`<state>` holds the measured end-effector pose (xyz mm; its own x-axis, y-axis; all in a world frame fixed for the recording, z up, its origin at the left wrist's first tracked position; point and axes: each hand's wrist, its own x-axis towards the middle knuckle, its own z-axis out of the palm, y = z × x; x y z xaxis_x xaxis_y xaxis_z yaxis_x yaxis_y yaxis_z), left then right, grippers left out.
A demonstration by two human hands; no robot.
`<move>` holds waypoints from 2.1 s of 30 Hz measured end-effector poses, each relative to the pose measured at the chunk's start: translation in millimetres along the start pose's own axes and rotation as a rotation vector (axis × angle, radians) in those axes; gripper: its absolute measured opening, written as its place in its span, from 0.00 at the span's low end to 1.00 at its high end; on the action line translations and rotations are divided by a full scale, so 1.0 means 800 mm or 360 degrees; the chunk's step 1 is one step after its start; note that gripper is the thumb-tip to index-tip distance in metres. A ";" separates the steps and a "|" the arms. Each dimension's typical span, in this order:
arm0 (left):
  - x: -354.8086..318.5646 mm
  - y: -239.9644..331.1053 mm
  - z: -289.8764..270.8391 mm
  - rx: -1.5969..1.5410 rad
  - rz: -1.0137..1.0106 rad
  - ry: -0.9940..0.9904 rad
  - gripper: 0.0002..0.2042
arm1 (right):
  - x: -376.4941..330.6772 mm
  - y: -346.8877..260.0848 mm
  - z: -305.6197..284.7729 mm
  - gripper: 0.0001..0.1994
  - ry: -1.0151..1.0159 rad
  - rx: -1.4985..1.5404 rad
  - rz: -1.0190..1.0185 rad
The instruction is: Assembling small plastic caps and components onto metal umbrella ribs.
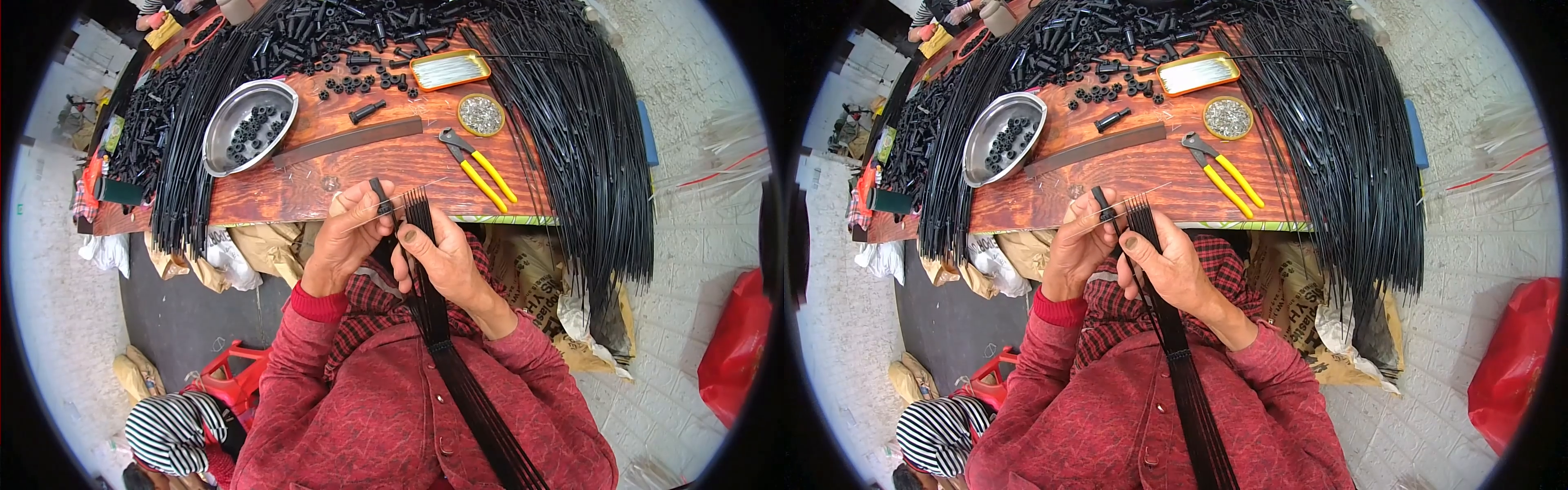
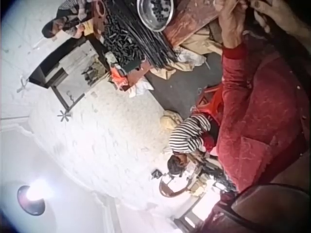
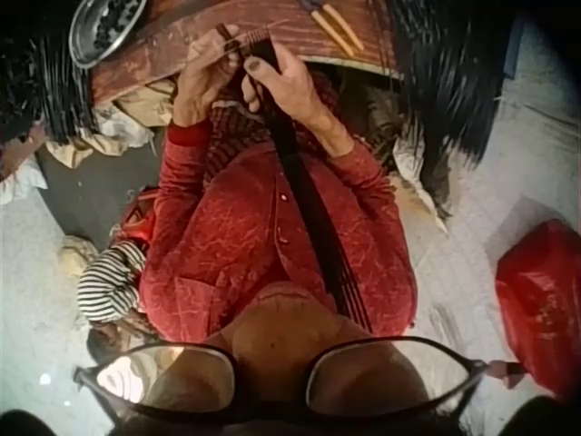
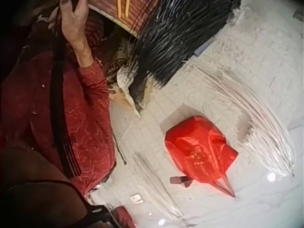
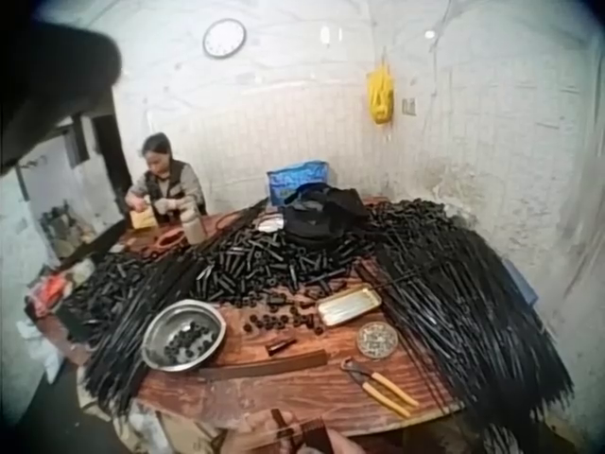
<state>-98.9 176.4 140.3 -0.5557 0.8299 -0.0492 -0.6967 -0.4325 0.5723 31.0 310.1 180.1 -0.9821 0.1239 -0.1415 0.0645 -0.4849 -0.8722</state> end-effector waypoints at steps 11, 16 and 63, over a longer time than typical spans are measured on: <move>-0.003 0.006 0.013 0.0132 -0.0027 0.0130 0.15 | 0.000 -0.003 -0.001 0.16 0.0009 -0.0016 0.0020; -0.008 0.009 0.027 0.0278 0.0047 0.0193 0.15 | 0.000 -0.002 -0.001 0.15 0.0005 -0.0032 -0.0014; -0.030 0.013 0.045 0.0595 0.0177 0.0446 0.19 | -0.006 -0.002 0.013 0.18 0.0057 -0.0735 -0.0161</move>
<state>-77.0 164.4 176.9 -0.7542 0.6368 -0.1602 -0.4436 -0.3143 0.8393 33.6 301.2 187.2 -0.9813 0.1845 -0.0541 0.0487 -0.0340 -0.9982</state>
